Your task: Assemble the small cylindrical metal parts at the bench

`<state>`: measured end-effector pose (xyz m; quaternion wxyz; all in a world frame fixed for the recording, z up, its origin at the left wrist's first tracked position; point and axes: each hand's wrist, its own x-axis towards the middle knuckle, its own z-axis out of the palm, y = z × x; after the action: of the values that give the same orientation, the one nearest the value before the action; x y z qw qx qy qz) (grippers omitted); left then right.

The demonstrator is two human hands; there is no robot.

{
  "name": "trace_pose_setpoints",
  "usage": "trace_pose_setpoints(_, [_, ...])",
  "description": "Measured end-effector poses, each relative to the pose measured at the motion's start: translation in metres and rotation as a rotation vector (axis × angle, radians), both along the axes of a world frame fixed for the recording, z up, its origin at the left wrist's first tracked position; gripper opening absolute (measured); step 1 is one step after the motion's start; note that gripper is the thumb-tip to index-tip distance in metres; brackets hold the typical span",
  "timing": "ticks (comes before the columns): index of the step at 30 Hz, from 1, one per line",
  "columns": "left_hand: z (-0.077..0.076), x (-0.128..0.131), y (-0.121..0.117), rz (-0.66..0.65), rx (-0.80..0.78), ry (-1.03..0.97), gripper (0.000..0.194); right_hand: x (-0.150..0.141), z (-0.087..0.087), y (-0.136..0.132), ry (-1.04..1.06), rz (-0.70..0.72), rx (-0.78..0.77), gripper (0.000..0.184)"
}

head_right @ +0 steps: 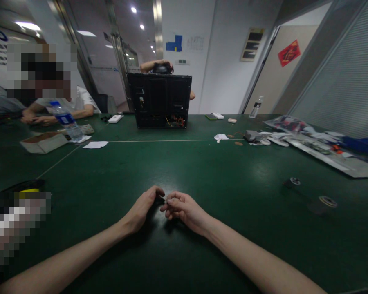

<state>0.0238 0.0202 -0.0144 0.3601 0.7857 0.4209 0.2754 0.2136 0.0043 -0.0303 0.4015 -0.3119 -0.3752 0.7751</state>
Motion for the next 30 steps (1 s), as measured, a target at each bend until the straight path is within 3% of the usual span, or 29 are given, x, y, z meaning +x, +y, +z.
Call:
trace_pose_setpoints(15, [0.004,0.003,0.001,-0.061,0.073,0.092,0.042,-0.004,-0.002,-0.002,-0.089,-0.063,0.11,0.031])
trace_pose_setpoints(18, [0.004,0.003,0.0,-0.07,0.073,0.101,0.043,-0.004,0.003,-0.003,-0.326,-0.014,0.326,0.026])
trace_pose_setpoints(21, [0.003,0.001,0.0,-0.07,0.073,0.078,0.046,0.008,0.018,-0.005,-0.74,-0.012,0.731,0.016])
trace_pose_setpoints(23, [0.002,-0.001,0.0,-0.073,0.076,0.06,0.047,0.029,0.028,-0.004,-0.995,-0.096,0.945,0.015])
trace_pose_setpoints(25, [0.002,-0.003,0.0,-0.088,0.082,0.055,0.047,0.063,0.034,-0.004,-1.225,-0.253,1.008,0.02])
trace_pose_setpoints(27, [0.002,-0.004,-0.001,-0.099,0.086,0.054,0.047,0.111,0.034,-0.007,-1.492,-0.497,0.926,0.026])
trace_pose_setpoints(30, [0.004,-0.004,-0.002,-0.09,0.085,0.051,0.046,0.198,0.025,-0.019,-1.914,-0.834,0.593,0.038])
